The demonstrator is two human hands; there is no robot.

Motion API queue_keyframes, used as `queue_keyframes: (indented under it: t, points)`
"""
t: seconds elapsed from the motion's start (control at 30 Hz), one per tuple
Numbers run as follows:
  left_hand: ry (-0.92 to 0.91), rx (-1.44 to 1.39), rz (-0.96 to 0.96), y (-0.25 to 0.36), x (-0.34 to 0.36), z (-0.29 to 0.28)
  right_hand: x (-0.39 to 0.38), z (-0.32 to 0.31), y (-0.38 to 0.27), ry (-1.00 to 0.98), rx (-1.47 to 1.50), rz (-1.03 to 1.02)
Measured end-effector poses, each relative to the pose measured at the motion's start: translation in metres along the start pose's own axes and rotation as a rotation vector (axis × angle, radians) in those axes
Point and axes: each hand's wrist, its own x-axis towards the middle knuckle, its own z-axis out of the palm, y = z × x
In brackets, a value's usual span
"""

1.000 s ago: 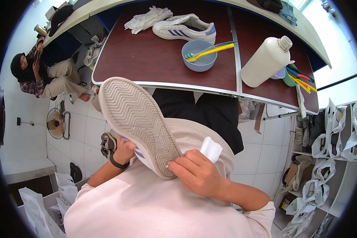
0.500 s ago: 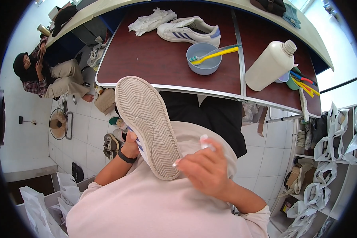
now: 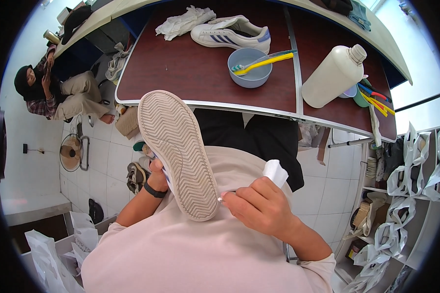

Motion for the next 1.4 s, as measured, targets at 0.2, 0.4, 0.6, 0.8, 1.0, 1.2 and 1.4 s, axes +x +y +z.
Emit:
queue_keyframes:
  t: [0.2, 0.4, 0.6, 0.8, 1.0, 1.2, 1.4]
  points:
    - [-0.030, 0.012, -0.018, -0.001, 0.000, 0.000, 0.004, -0.002, 0.004, -0.034, -0.209, -0.219]
    - [-0.009, 0.081, -0.025, 0.003, -0.001, 0.001, 0.005, 0.001, 0.006, -0.041, -0.032, -0.120]
    - [0.001, 0.089, -0.019, 0.005, 0.002, 0.010, 0.006, 0.004, 0.013, -0.106, 0.397, 0.279]
    - [-0.011, 0.067, -0.013, 0.004, 0.003, 0.004, 0.008, 0.002, 0.013, -0.136, 0.523, 0.407]
    - [-0.009, 0.045, -0.005, 0.005, 0.004, 0.008, 0.007, 0.004, 0.012, -0.070, 0.331, 0.238]
    - [0.003, 0.060, -0.002, 0.007, 0.006, 0.011, 0.008, -0.003, 0.007, -0.114, -0.187, -0.151]
    - [0.036, 0.121, 0.044, 0.004, 0.003, 0.017, 0.010, -0.006, 0.010, -0.204, -0.358, -0.442]
